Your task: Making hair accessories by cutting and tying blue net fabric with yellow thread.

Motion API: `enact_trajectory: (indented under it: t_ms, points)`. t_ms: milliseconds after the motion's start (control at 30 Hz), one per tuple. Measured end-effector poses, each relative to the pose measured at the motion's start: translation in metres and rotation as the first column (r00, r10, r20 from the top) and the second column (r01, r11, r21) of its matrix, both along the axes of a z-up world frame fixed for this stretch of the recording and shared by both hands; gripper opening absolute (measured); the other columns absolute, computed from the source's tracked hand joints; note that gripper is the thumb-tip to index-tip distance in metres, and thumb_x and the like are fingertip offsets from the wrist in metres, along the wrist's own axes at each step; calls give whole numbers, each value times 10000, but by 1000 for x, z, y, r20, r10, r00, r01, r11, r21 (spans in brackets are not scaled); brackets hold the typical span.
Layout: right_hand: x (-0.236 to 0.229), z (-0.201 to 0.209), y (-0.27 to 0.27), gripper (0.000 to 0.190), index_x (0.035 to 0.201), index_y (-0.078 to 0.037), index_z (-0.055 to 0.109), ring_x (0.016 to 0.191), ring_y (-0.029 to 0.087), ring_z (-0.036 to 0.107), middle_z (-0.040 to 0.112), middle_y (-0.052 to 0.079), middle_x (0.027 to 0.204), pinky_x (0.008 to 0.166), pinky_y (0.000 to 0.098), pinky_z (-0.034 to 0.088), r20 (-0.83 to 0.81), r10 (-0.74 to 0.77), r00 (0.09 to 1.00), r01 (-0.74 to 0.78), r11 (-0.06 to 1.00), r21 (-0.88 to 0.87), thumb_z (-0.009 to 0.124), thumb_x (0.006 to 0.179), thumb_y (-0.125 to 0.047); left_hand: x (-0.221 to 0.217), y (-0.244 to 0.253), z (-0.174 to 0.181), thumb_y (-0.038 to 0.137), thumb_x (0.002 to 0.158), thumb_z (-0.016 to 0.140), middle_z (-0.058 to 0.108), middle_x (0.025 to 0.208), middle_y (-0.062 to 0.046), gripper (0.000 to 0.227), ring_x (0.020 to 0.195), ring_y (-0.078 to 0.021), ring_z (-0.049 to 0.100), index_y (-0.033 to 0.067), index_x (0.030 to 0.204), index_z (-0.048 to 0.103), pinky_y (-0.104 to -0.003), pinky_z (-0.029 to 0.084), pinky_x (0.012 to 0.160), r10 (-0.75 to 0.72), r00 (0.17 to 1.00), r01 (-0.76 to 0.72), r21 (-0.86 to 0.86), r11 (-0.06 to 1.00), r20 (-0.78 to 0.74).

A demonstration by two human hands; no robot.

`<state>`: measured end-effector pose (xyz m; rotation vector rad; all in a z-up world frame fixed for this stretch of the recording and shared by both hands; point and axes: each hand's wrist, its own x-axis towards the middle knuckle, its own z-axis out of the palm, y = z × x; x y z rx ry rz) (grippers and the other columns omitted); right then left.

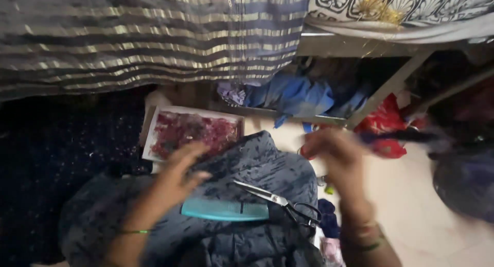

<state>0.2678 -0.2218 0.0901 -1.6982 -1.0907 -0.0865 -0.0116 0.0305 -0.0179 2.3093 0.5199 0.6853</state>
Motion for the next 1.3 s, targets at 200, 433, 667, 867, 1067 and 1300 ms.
enact_trajectory:
  t_ms: [200,433,667,867,1067,1300]
  points:
    - [-60,28,24,133,995,37,746,744,141,740,734,89,958,659,244,597,-117,338,934,-348,935,-70,727,867,69,60,-57,1,265,889,766,689,1269,-180,455,1183,-360,654,66,1277,636,-406,514,995,-259,941,283,-83,956,220]
    - [-25,27,-3,114,1064,59,699,795,145,679,697,95,962,728,254,558,-348,17,938,53,980,191,666,957,78,41,-36,-3,133,887,696,751,972,-162,198,883,-377,723,86,1079,698,-433,567,726,48,992,-38,-88,995,114]
    - [-30,13,1,111,1068,64,687,753,136,671,700,91,895,693,246,548,-425,-44,904,139,971,195,666,960,54,31,-8,12,116,812,692,716,839,-79,196,834,-324,686,124,1001,641,-499,477,777,377,920,-390,153,908,109]
    - [-26,3,6,107,1082,71,688,763,130,657,693,87,904,700,241,529,-412,-31,911,124,972,199,657,981,51,20,-17,44,97,772,718,697,856,-91,208,957,-333,626,118,970,658,-504,433,842,407,912,-400,321,858,48]
    - [-2,1,0,89,1101,57,665,775,131,662,678,85,914,733,246,544,-366,-190,911,291,925,245,637,1018,41,11,-3,2,23,733,553,597,1051,-123,172,1227,-296,578,27,905,545,-411,416,1065,-122,850,401,-479,781,513]
    - [22,-21,-2,82,1114,43,663,748,128,636,671,84,929,712,235,514,-528,32,849,194,909,368,643,1036,28,-2,-8,-10,104,813,493,603,900,-83,106,901,-206,554,10,843,531,-346,427,853,-299,728,686,-662,301,617]
